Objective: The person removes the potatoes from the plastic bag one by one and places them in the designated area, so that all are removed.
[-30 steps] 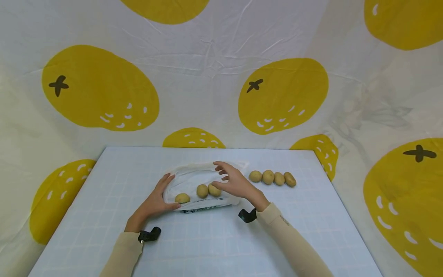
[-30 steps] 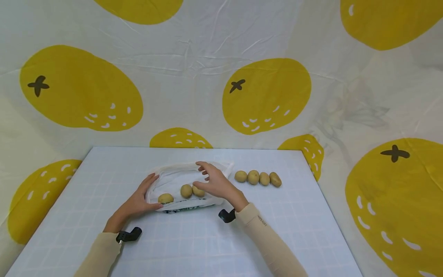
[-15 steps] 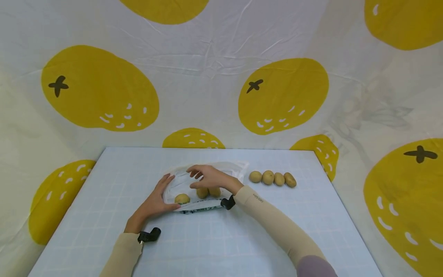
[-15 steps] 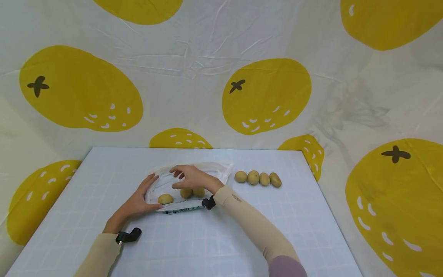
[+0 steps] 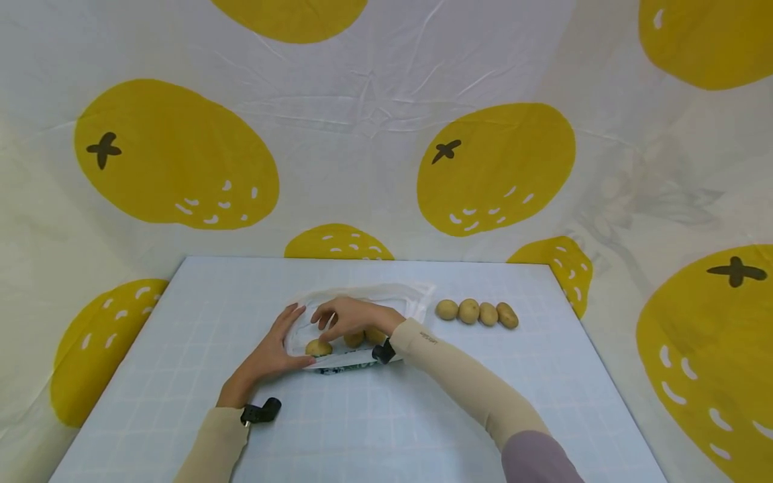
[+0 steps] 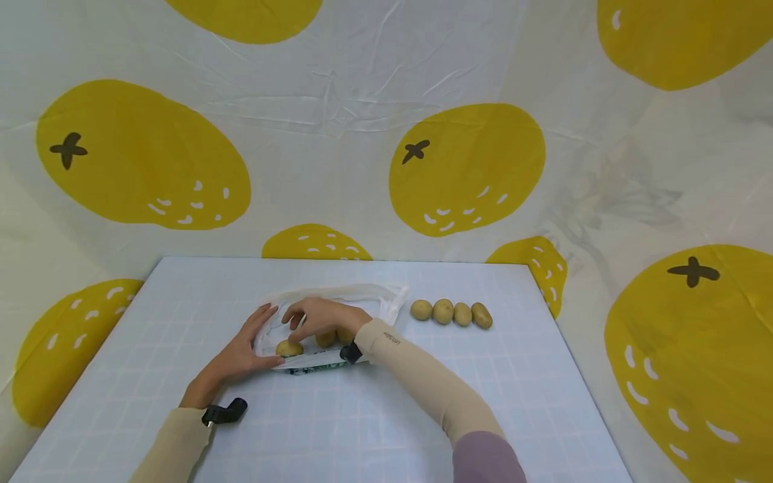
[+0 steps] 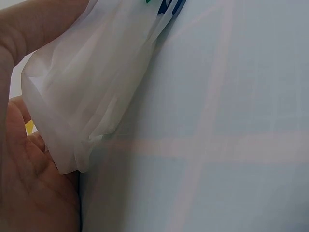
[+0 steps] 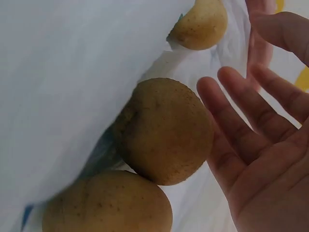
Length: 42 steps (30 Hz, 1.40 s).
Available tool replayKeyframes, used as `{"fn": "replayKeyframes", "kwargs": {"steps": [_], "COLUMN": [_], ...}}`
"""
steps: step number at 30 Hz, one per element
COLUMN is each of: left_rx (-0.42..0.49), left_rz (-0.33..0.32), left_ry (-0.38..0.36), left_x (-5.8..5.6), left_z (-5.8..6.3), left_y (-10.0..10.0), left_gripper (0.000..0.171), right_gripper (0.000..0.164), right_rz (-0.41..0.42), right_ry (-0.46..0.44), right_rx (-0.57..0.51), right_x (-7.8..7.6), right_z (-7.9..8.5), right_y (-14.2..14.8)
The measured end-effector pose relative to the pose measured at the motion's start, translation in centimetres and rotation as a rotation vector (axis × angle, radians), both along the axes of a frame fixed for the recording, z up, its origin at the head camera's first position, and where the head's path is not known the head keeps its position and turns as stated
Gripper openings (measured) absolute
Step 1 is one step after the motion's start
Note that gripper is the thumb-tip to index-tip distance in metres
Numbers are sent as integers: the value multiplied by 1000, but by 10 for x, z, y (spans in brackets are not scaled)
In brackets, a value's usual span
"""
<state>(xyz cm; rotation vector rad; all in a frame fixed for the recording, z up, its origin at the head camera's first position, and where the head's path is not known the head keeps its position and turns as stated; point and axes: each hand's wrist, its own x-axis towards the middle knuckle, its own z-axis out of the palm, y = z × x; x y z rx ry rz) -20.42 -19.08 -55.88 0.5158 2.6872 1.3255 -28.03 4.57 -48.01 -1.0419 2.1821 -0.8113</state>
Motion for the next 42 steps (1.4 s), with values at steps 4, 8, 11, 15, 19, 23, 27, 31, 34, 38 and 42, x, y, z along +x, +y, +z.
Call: {"fn": "replayKeyframes", "kwargs": {"steps": [4,8,11,15,19,23,27,31,34,38,42], "left_rx": [9,16,25,26,28,38,27,30,30,18,20], "left_rz": [-2,-8,-10,-9,-11,-13,-7,-11,-18,-23,-22], "left_ry": [-2,7,9,8,7,3,-4,5,24,33,24], "left_x": [-1,-2,-2,-1,-1,0,1,1,1,1,1], "left_z": [-1,-2,-3,-3,-2,-1,1,2,1,1,1], "left_y": [-1,-1,-1,-2,-2,-1,0,0,-1,-1,-1], "left_gripper": [114,113,113,113,113,113,114,114,113,113,113], "right_gripper": [47,43,40,37,34,32,29,27,28,29,28], "right_rz": [12,7,3,0,-5,0,5,4,21,36,31], "right_ry": [-2,0,2,4,-5,-15,-22,-19,3,22,16], "right_rx": [1,18,31,32,34,41,53,80,101,111,107], "right_x": [1,1,2,2,2,3,6,9,10,10,9], "right_z": [0,-4,-8,-13,-16,-15,-13,-13,-13,-14,-16], "right_y": [-4,-6,-6,-7,-8,-10,-12,-14,-15,-17,-17]}}
